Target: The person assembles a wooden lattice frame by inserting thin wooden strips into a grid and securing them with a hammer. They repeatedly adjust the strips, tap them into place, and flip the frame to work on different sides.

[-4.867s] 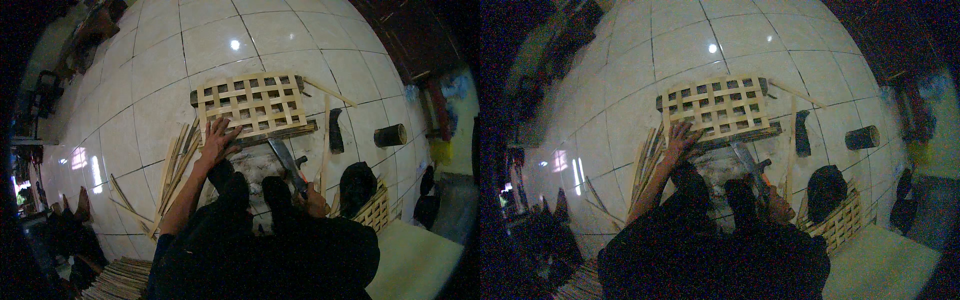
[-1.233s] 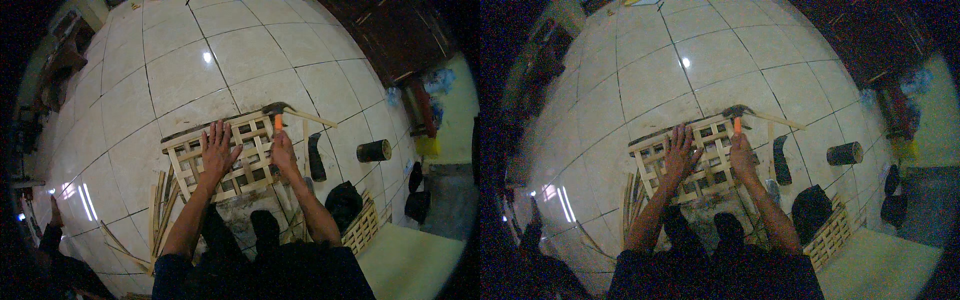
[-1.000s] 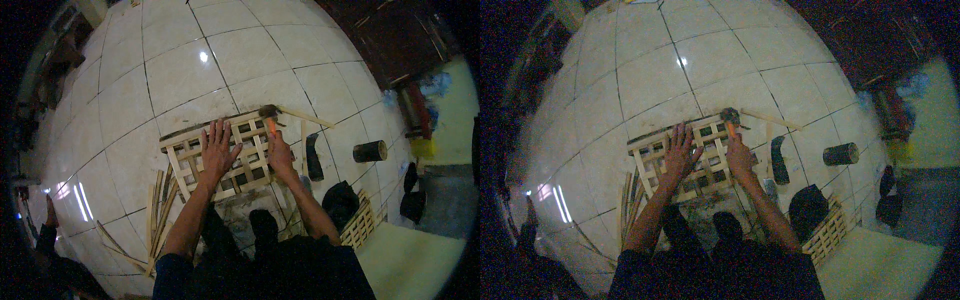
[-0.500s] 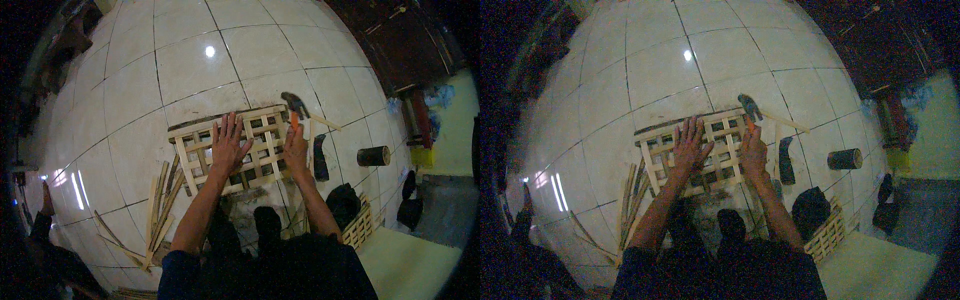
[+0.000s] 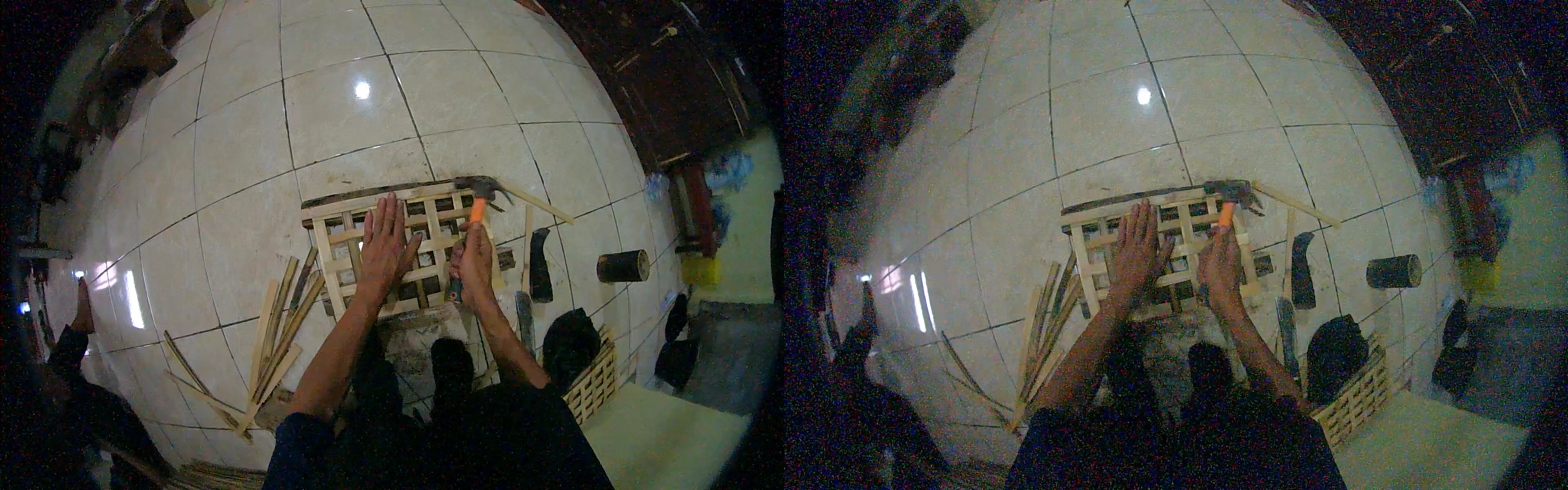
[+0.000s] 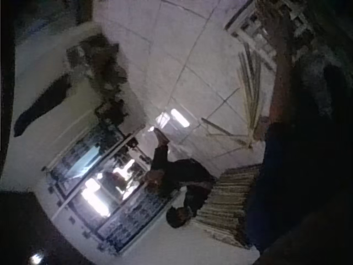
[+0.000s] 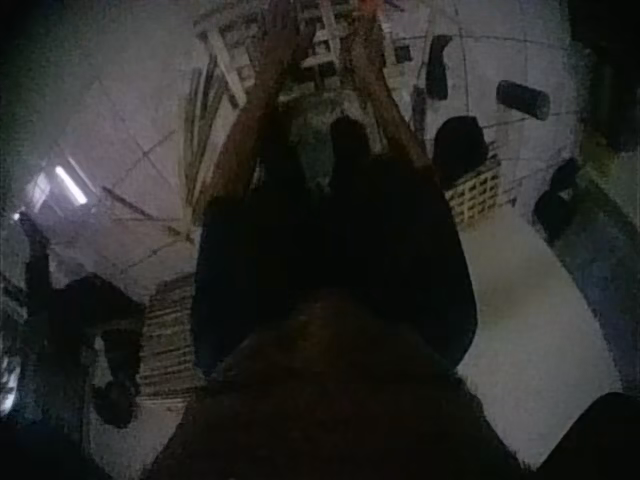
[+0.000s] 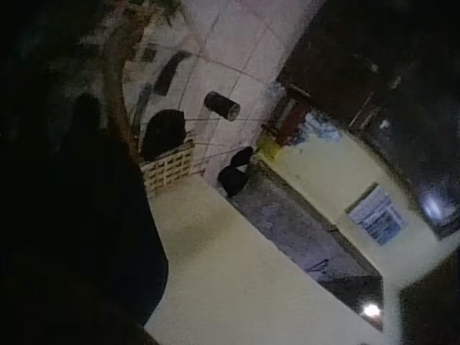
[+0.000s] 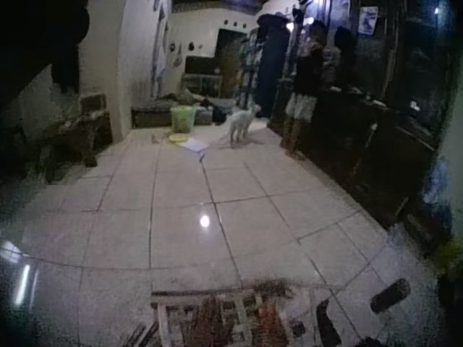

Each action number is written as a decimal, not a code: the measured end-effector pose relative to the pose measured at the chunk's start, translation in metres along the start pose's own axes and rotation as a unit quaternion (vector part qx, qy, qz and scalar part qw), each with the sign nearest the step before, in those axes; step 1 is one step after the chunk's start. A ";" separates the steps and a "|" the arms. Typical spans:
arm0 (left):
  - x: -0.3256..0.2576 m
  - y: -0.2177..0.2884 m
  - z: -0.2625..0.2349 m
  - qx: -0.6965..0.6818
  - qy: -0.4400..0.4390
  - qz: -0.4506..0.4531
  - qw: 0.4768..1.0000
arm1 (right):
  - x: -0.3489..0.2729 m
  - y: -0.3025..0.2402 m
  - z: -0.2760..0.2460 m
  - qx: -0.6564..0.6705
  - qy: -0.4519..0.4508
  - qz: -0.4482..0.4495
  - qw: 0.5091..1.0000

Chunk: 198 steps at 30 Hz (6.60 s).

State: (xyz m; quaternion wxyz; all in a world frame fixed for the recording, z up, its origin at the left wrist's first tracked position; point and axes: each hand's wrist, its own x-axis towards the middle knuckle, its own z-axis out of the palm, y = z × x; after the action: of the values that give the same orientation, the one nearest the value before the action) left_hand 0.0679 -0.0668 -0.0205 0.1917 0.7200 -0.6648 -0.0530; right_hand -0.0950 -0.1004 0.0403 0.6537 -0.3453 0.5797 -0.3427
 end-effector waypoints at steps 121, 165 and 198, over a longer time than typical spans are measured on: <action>-0.042 -0.051 -0.054 -0.477 0.069 -0.409 0.775 | -0.147 0.088 -0.146 -0.517 0.056 -0.181 0.835; -0.188 -0.130 -0.045 -0.346 0.108 -0.313 0.878 | -0.024 0.050 -0.018 -0.599 -0.230 -0.539 0.545; -0.144 0.008 -0.103 -0.488 -0.360 0.011 0.795 | -0.002 0.044 -0.080 -0.055 -0.047 -0.125 0.989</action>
State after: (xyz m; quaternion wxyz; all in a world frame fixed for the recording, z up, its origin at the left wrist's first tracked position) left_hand 0.0783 0.0949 0.0520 0.2647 0.4525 -0.5795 -0.6239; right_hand -0.1727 -0.0801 -0.0030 0.6123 -0.4665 0.5181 -0.3728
